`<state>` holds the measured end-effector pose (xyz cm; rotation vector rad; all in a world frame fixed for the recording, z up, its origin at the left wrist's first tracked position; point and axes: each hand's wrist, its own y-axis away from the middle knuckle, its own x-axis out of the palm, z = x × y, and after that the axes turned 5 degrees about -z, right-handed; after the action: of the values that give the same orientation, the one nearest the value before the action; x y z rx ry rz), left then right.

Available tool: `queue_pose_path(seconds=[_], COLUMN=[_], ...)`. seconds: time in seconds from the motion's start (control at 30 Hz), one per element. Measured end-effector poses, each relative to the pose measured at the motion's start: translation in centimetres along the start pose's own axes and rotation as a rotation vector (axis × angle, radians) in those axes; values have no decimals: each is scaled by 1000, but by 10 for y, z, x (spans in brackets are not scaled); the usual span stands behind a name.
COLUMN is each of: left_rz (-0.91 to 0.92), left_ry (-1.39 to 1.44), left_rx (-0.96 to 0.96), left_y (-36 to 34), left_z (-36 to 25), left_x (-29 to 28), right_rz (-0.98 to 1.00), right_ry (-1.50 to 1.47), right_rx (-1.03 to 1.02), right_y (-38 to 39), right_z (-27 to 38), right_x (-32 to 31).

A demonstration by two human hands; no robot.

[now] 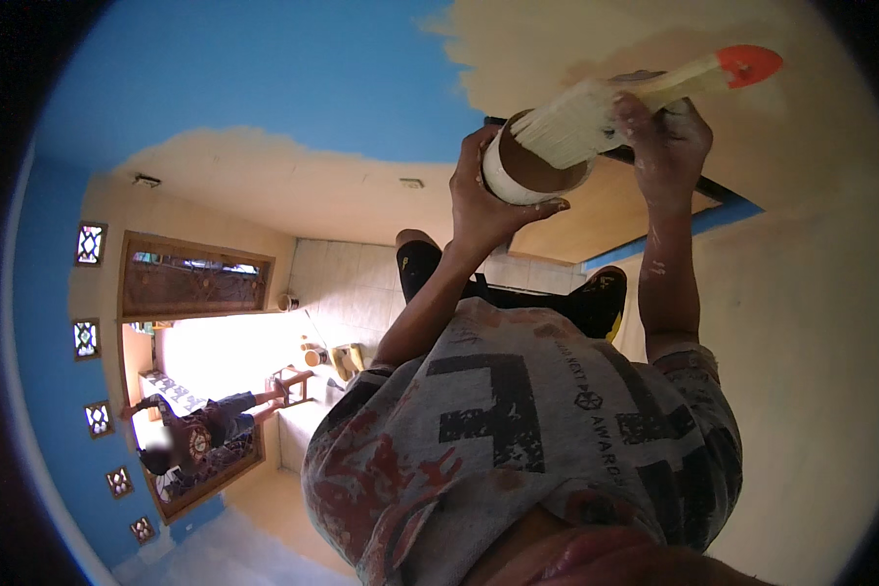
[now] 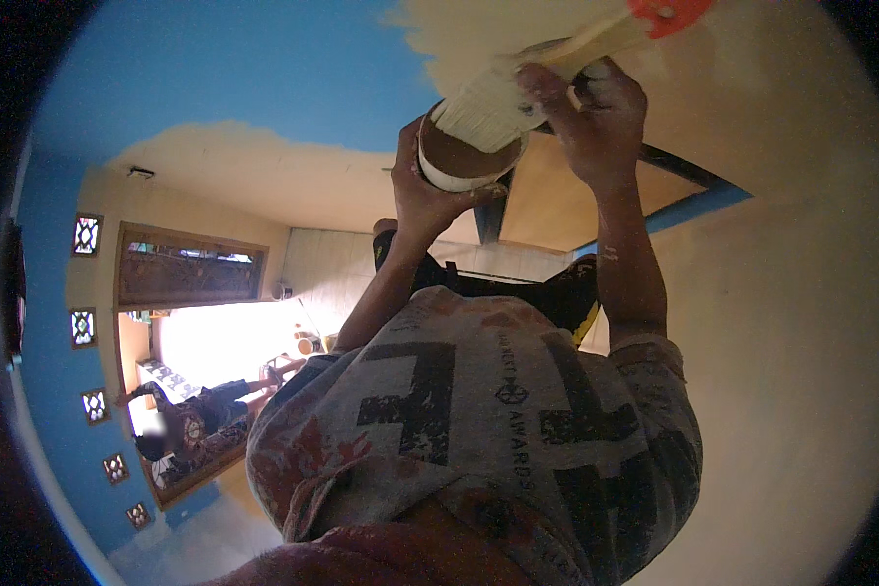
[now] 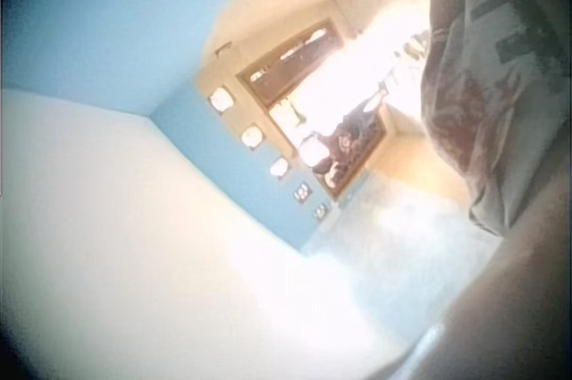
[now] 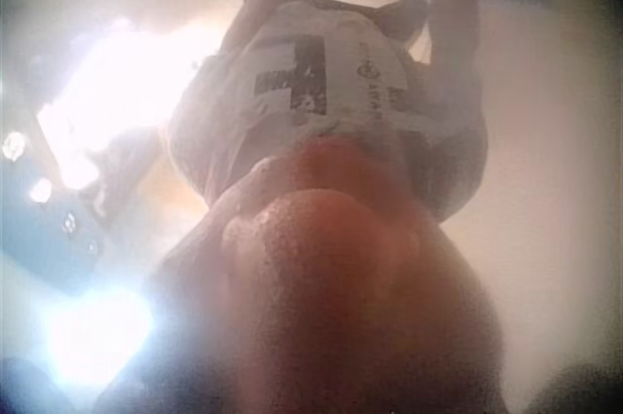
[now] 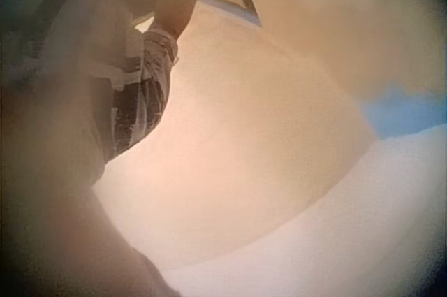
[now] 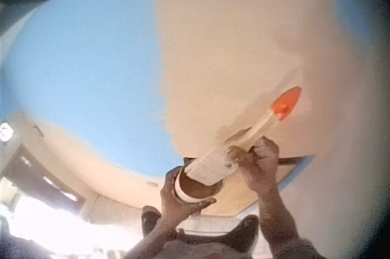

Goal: The person paints a section of the ceiling beige using a paintbrush. They repeatedly dip the brush into a small container held in their other hand to reload paint and apply it to the ceiling surface.

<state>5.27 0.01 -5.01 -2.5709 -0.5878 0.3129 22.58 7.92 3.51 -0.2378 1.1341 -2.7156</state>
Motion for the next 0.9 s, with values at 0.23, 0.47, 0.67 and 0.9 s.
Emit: queue_pose_path(seconds=[0.23,0.47,0.67,0.9], left_rz=[-16,-39,-39,-21], left_ry=[16,58,90,99], left_rx=[-16,27,-1,-12], left_y=[2,1,2,4], left_z=[0,1,1,6], left_x=[5,4,6,6], right_rz=[338,497,532,586], right_ry=[342,513,535,530], right_rx=[-156,-212,-314,-356], right_y=[-9,-10,-12,-14], right_z=[-1,-10,-11,-7], right_x=[8,8,8,13])
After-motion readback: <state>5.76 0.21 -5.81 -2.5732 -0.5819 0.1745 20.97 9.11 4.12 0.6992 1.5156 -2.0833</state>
